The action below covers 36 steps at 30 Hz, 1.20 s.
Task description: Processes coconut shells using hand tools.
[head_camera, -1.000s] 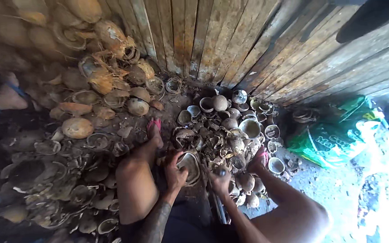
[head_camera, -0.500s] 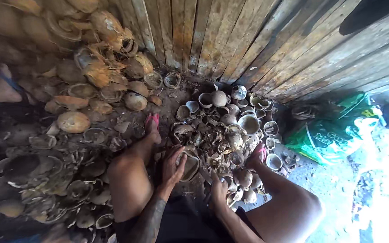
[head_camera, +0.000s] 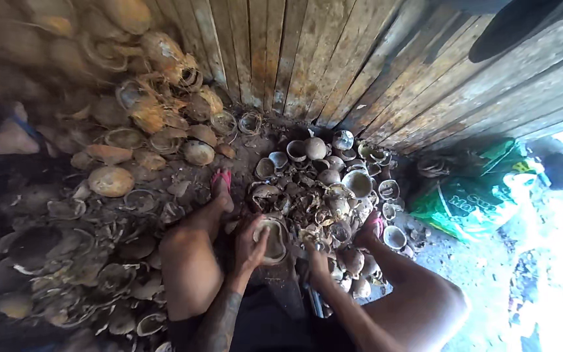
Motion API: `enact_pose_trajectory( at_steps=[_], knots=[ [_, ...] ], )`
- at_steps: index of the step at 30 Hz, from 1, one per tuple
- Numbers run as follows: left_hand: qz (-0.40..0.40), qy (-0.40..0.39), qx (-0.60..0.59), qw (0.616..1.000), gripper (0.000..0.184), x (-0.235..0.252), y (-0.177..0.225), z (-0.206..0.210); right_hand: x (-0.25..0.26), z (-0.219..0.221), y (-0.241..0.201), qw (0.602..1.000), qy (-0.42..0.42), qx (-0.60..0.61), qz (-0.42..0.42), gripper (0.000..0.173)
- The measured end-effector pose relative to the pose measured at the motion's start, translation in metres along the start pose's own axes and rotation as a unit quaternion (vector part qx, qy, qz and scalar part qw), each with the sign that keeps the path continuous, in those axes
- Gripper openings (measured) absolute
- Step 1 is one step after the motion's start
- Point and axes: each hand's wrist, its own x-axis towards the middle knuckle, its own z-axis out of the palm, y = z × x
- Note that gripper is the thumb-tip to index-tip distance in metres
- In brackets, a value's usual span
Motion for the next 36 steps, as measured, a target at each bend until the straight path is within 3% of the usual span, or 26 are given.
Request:
enact_pose_trajectory(
  at_steps=[2,3,5,8,10,12,16,19,22,26,29,33,36],
  knots=[
    [0.020,-0.032,0.044,0.998,0.036,0.009,-0.002,0.002,-0.010,0.008,0.015,0.997,0.040,0.055,0.036,0.036],
    [0.013,-0.048,0.051,0.997,0.035,0.017,-0.003,0.001,-0.005,0.010,0.008,0.999,0.040,0.022,0.021,0.036],
    [-0.008,-0.058,0.068,0.996,0.036,0.023,-0.003,0.000,0.023,0.006,-0.026,0.992,-0.020,-0.116,-0.045,0.033],
    [-0.024,-0.032,0.087,0.995,0.032,0.023,0.004,0.002,0.070,0.008,-0.069,0.931,-0.109,-0.305,-0.167,0.029],
    [-0.035,-0.019,0.097,0.994,0.031,0.025,0.007,0.003,0.077,0.009,-0.073,0.893,-0.116,-0.345,-0.264,0.028],
    [-0.065,-0.025,0.118,0.991,0.033,0.023,0.014,0.005,0.064,0.001,-0.061,0.887,-0.106,-0.327,-0.309,0.029],
    [-0.118,-0.049,0.162,0.979,0.042,0.022,0.022,0.003,-0.007,-0.011,-0.011,0.975,-0.029,-0.088,-0.200,0.029],
    [-0.092,-0.022,0.159,0.983,0.042,0.016,0.014,0.010,-0.049,0.002,0.008,0.980,0.055,0.029,-0.189,0.018],
    [-0.087,-0.033,0.152,0.984,0.043,0.019,0.006,0.007,-0.009,0.014,-0.005,0.973,0.092,-0.037,-0.210,0.029],
    [-0.085,-0.060,0.150,0.983,0.047,0.023,0.002,0.002,0.081,0.010,-0.042,0.943,-0.032,-0.185,-0.274,0.030],
    [-0.081,-0.052,0.123,0.988,0.040,0.023,0.002,-0.001,0.105,0.020,-0.076,0.919,-0.077,-0.261,-0.283,0.031],
    [-0.080,0.076,-0.042,0.993,0.040,0.010,0.005,-0.009,0.038,0.004,-0.041,0.967,-0.024,-0.164,-0.193,0.038],
    [-0.064,-0.003,-0.007,0.998,0.054,-0.004,0.007,-0.003,-0.027,0.001,0.002,0.998,0.039,0.025,-0.028,0.042]
  ],
)
